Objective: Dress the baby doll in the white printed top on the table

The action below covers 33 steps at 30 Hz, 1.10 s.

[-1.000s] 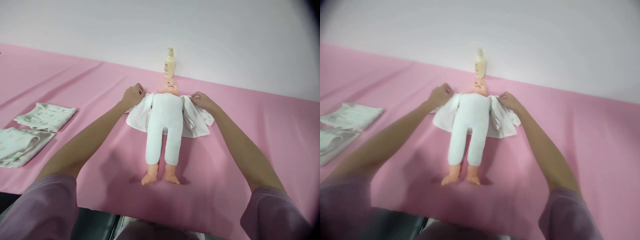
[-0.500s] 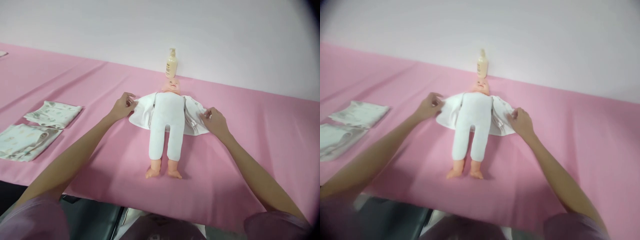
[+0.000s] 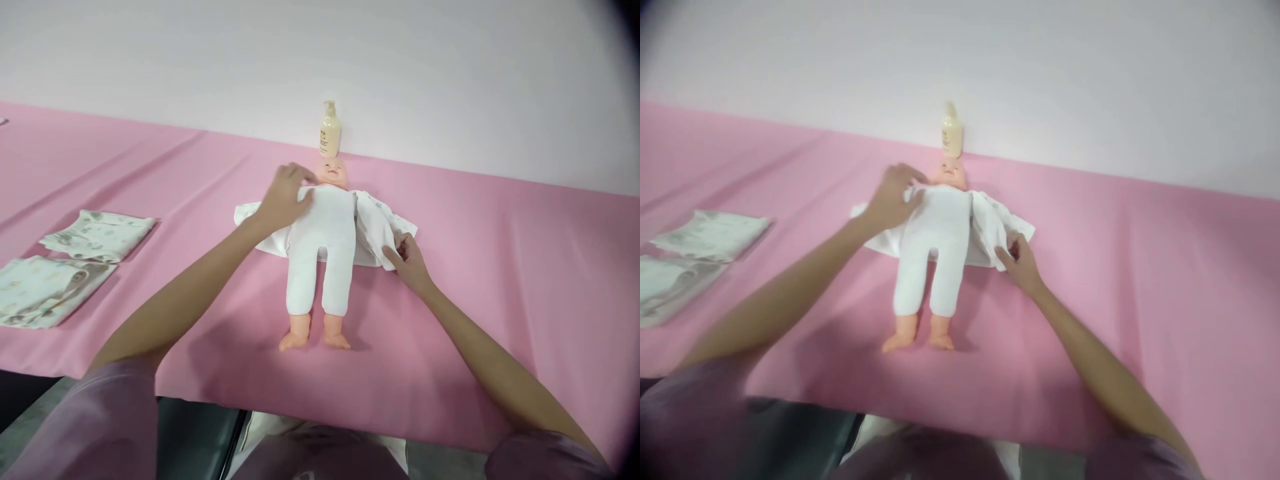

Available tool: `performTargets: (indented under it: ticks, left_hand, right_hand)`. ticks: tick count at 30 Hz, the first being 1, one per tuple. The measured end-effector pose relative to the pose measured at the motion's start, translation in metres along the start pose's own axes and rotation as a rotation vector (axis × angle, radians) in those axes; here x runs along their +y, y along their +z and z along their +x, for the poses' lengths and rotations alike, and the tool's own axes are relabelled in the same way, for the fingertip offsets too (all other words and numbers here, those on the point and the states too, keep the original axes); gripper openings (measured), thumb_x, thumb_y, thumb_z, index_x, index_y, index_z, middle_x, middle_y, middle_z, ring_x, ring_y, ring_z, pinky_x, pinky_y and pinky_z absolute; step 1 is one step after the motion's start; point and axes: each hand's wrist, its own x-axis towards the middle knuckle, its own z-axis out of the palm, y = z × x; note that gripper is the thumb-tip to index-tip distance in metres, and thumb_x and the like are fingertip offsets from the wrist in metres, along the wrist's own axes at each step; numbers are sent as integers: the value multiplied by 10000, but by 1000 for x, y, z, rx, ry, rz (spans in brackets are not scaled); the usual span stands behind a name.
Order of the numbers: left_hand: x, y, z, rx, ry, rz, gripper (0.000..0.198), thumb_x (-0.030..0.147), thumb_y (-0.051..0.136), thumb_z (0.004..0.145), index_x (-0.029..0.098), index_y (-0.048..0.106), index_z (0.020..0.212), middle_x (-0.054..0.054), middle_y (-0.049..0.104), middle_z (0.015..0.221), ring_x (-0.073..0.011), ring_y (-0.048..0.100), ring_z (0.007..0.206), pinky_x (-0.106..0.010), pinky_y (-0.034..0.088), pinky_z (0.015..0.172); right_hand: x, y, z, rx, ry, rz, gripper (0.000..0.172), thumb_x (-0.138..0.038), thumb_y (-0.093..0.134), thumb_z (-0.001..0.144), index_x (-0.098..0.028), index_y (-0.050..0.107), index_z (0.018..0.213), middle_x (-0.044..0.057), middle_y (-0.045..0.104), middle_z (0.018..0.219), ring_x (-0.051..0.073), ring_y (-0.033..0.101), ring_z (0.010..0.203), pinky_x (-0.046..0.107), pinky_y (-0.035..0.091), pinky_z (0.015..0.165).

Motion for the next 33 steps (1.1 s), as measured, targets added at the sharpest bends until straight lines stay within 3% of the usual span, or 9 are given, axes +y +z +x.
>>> performTargets:
  ticks: [5,7,10,13,16,19,24,28,33]
  left_hand:
    - [58,83,70,-452,392,-14,302,284,572,1128,217,783,1333,-165,750,1484,-343,643,1422,-524,455,1308]
    - [65,106,94,-658,418,74,329,209,573,1073,218,824,1286,-150,774,1440,-322,674,1370,-495,476,1269]
    - [64,116,115,-850,456,103,278,203,657,970,248,888,1118,-109,780,1430,-302,672,1381,-435,492,1247]
    - [57,106,121,-874,479,56,169,257,726,934,256,894,947,-88,770,1479,-315,622,1466,-426,467,1283]
    - [51,92,119,-862,451,78,103,265,771,876,240,869,892,-101,756,1502,-346,610,1460,-464,465,1273]
    - [51,80,117,-863,407,180,185,294,796,813,258,861,982,-92,742,1510,-357,594,1436,-469,478,1238]
    - [57,66,114,-858,420,285,327,339,789,834,253,815,1148,-121,739,1435,-357,593,1380,-456,486,1176]
    - [65,63,115,-765,357,330,402,267,737,904,240,796,1300,-128,760,1282,-338,622,1297,-447,492,1109]
    - [62,73,134,-746,404,358,234,302,790,921,250,873,1133,-122,757,1308,-348,584,1343,-470,473,1161]
  right_hand:
    - [2,6,-8,125,-276,-38,305,-523,747,1022,-291,608,1163,96,676,1185,274,702,1086,459,621,978]
    - [4,5,-11,122,-397,-145,122,-383,691,1035,-294,694,1118,120,704,1147,303,722,1105,481,632,941]
    - [7,5,-16,83,-530,-253,198,-236,633,1003,-312,784,1107,130,740,1087,303,732,999,468,629,804]
    - [11,8,-19,70,-596,-247,307,-161,619,982,-316,806,1170,120,763,1079,286,736,942,451,630,755]
    - [11,10,-18,115,-581,-192,248,-180,658,1000,-305,771,1182,96,769,1059,251,714,847,428,629,724]
    - [8,10,-16,192,-515,-134,130,-251,709,1014,-292,718,1137,51,751,984,206,667,738,388,622,685]
    - [9,9,-16,231,-546,-83,156,-230,743,1025,-284,702,1166,10,726,950,169,662,722,322,599,661]
    - [14,7,-18,228,-532,-97,122,-239,761,1043,-281,716,1150,17,718,974,167,670,755,322,606,684]
    - [15,5,-20,220,-506,-90,113,-269,784,1048,-280,719,1139,20,704,976,167,666,758,324,604,679]
